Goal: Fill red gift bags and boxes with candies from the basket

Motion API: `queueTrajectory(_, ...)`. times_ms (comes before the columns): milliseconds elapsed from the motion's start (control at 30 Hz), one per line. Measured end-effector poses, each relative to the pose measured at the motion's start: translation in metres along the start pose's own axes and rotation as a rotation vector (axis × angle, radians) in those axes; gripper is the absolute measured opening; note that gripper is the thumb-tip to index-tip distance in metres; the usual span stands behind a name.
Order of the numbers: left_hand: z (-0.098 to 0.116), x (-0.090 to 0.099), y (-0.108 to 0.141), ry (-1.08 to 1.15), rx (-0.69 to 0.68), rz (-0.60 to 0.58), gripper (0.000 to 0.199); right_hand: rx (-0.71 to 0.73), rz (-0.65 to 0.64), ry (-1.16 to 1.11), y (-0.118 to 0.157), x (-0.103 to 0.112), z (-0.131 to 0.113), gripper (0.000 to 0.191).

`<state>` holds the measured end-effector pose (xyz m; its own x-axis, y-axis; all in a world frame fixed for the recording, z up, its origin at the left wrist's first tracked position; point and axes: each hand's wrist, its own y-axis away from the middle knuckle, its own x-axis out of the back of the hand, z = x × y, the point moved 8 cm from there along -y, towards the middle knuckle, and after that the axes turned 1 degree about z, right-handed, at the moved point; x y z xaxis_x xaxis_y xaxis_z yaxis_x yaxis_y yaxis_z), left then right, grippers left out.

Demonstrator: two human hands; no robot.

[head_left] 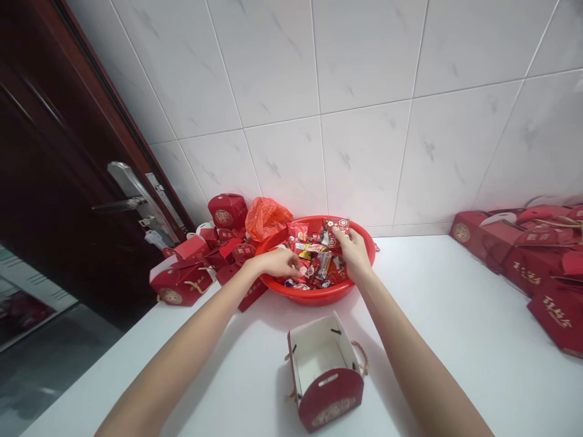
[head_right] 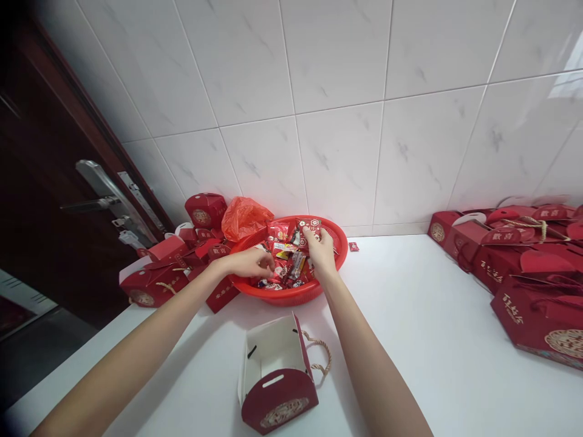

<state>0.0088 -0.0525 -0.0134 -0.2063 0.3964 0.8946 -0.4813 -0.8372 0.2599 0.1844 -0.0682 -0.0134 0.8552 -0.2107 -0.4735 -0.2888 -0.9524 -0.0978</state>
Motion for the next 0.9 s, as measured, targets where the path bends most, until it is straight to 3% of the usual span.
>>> queueTrajectory(67,0.01,-0.009,0.005,-0.087,-0.014,-0.122,0.017,-0.004,-0.003,-0.005,0.0,-0.001,0.0,0.03)
queueTrajectory(200,0.029,-0.02,0.001,-0.083,-0.098,-0.183,0.011,0.018,-0.004,0.01,0.0,-0.001,0.0,0.028)
queueTrajectory(300,0.032,-0.027,-0.007,-0.037,-0.076,-0.22,0.016,-0.009,-0.006,0.059,0.0,-0.001,0.004,0.029)
queueTrajectory(467,0.034,-0.029,-0.014,-0.172,-0.034,-0.175,0.041,-0.042,-0.01,0.054,-0.002,0.0,0.008,0.031)
queueTrajectory(700,0.047,-0.038,-0.018,-0.281,-0.126,-0.176,0.073,-0.036,-0.023,0.026,-0.002,0.0,0.007,0.033)
queueTrajectory(900,0.053,-0.044,-0.023,-0.427,-0.1,-0.151,0.062,-0.022,-0.026,0.049,-0.005,0.001,0.01,0.035)
